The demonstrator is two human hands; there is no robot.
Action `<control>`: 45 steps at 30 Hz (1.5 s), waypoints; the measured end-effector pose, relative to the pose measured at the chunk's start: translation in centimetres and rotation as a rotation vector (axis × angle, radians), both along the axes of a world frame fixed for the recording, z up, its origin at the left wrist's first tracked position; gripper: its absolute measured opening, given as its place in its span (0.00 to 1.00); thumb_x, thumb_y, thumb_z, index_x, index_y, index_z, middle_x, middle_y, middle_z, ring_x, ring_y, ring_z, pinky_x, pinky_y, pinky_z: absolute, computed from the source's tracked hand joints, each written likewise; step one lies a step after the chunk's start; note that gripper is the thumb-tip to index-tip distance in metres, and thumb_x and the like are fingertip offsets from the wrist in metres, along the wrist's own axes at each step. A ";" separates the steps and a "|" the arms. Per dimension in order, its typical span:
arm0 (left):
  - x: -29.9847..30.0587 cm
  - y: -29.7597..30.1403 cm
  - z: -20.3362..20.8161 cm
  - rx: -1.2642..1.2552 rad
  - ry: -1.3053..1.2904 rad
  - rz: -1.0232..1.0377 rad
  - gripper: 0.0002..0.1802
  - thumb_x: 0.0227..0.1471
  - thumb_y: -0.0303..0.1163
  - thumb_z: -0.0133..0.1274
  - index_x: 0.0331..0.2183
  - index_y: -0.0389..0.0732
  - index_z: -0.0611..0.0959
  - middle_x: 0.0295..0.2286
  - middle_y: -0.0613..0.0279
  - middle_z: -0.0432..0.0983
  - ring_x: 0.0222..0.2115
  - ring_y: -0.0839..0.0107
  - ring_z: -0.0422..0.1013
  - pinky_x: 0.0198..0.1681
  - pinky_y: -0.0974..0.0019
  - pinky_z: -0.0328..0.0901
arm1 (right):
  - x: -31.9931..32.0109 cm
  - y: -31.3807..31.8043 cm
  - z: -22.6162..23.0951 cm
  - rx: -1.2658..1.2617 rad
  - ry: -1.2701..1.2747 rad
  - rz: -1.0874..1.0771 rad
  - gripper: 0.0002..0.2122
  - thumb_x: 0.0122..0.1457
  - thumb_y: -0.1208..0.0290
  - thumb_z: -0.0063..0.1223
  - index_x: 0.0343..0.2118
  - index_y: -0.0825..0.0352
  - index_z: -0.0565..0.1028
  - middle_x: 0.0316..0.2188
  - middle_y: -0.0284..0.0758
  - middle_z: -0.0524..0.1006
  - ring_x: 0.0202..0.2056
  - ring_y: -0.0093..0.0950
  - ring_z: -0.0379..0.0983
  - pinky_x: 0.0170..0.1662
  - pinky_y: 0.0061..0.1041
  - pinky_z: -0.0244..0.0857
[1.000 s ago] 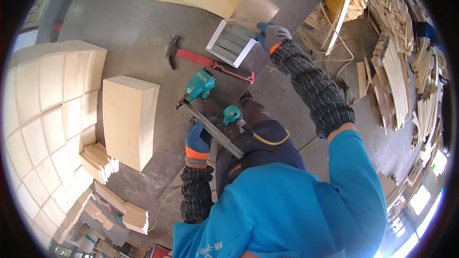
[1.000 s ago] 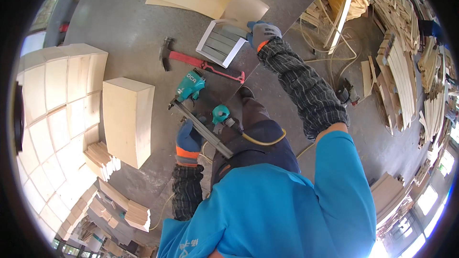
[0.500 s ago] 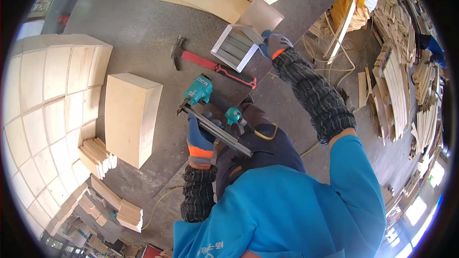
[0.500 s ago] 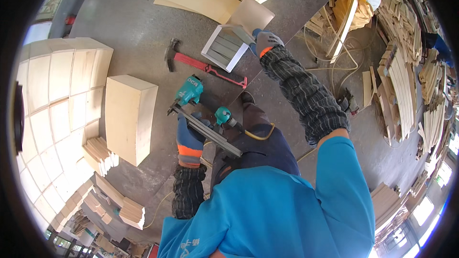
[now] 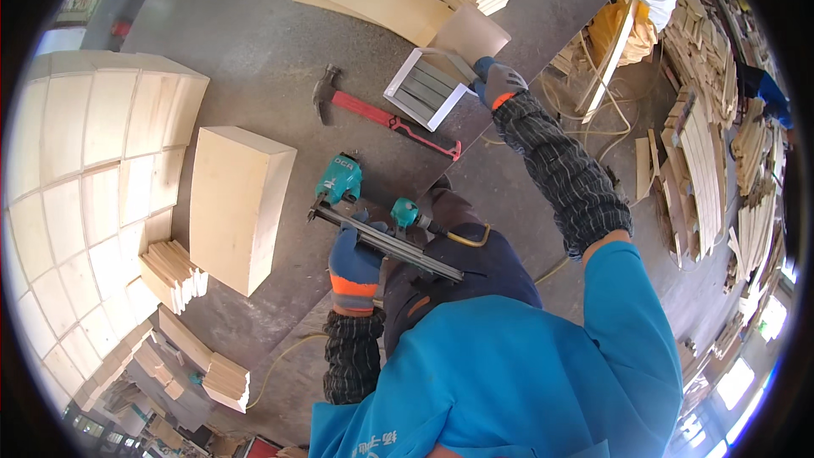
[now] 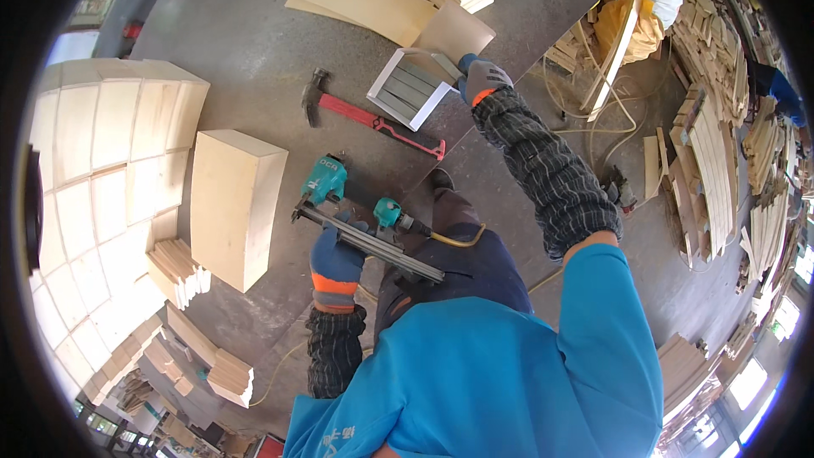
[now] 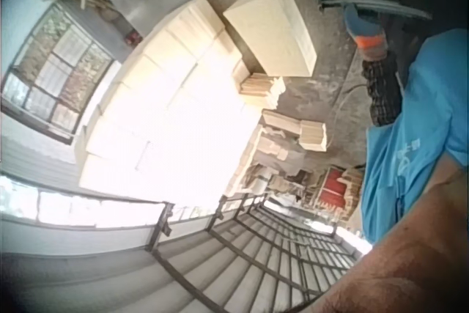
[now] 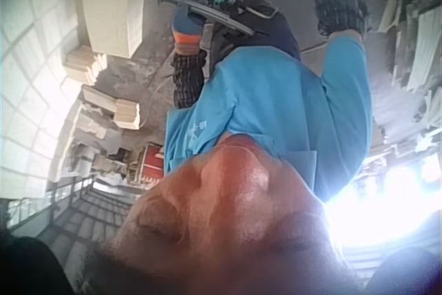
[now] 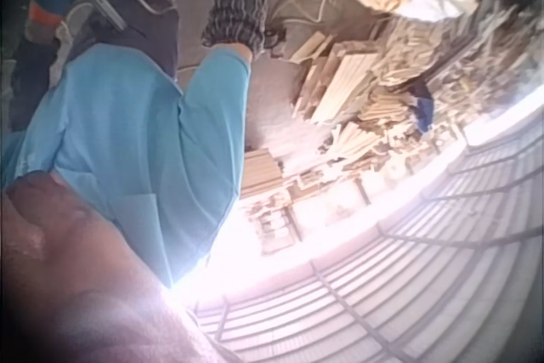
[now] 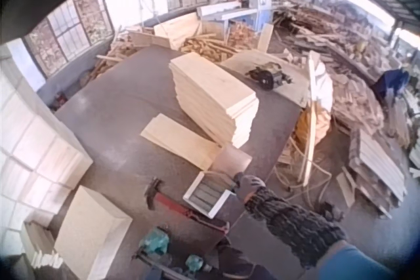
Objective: The recorder uses a pneumatic nail gun to attach wooden panels together, assembling crates or boxes in a workshop.
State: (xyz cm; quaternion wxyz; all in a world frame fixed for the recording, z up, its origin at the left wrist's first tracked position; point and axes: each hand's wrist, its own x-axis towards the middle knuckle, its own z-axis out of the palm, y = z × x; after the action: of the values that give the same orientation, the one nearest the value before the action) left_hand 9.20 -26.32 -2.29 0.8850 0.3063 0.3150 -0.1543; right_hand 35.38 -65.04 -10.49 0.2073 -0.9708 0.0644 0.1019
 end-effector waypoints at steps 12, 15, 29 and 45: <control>1.9 -1.6 3.0 -0.016 0.157 0.071 0.31 0.74 0.53 0.48 0.57 0.33 0.78 0.42 0.46 0.83 0.42 0.56 0.80 0.49 0.51 0.77 | 0.7 -0.8 -2.3 0.074 -0.002 -0.030 0.22 0.55 0.63 0.72 0.52 0.63 0.82 0.42 0.50 0.87 0.48 0.48 0.84 0.53 0.43 0.77; 1.7 -1.5 3.0 0.045 0.162 0.086 0.31 0.75 0.53 0.47 0.56 0.32 0.78 0.41 0.46 0.82 0.42 0.56 0.81 0.49 0.51 0.77 | 1.5 0.0 0.2 0.063 0.073 -0.055 0.21 0.55 0.62 0.70 0.52 0.61 0.84 0.43 0.48 0.87 0.47 0.45 0.85 0.53 0.41 0.77; 1.5 -1.1 1.4 0.035 0.145 0.060 0.28 0.75 0.54 0.46 0.54 0.37 0.81 0.41 0.47 0.84 0.42 0.55 0.81 0.50 0.50 0.77 | 3.4 -0.6 0.1 0.177 -0.023 -0.222 0.15 0.54 0.60 0.72 0.44 0.54 0.90 0.40 0.41 0.88 0.44 0.40 0.86 0.52 0.38 0.77; 1.5 -0.7 1.0 -0.047 -0.067 0.009 0.25 0.69 0.34 0.54 0.62 0.34 0.75 0.45 0.49 0.83 0.48 0.56 0.80 0.55 0.51 0.75 | 4.5 -4.8 -2.5 1.107 -0.113 -0.568 0.17 0.67 0.70 0.65 0.58 0.63 0.82 0.44 0.35 0.86 0.41 0.27 0.82 0.50 0.33 0.79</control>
State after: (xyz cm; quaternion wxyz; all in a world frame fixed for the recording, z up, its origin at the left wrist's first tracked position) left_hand 10.67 -27.05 -1.31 0.9026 0.2890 0.2827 -0.1475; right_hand 39.89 -69.87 -12.99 0.7019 -0.6682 0.2465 0.0094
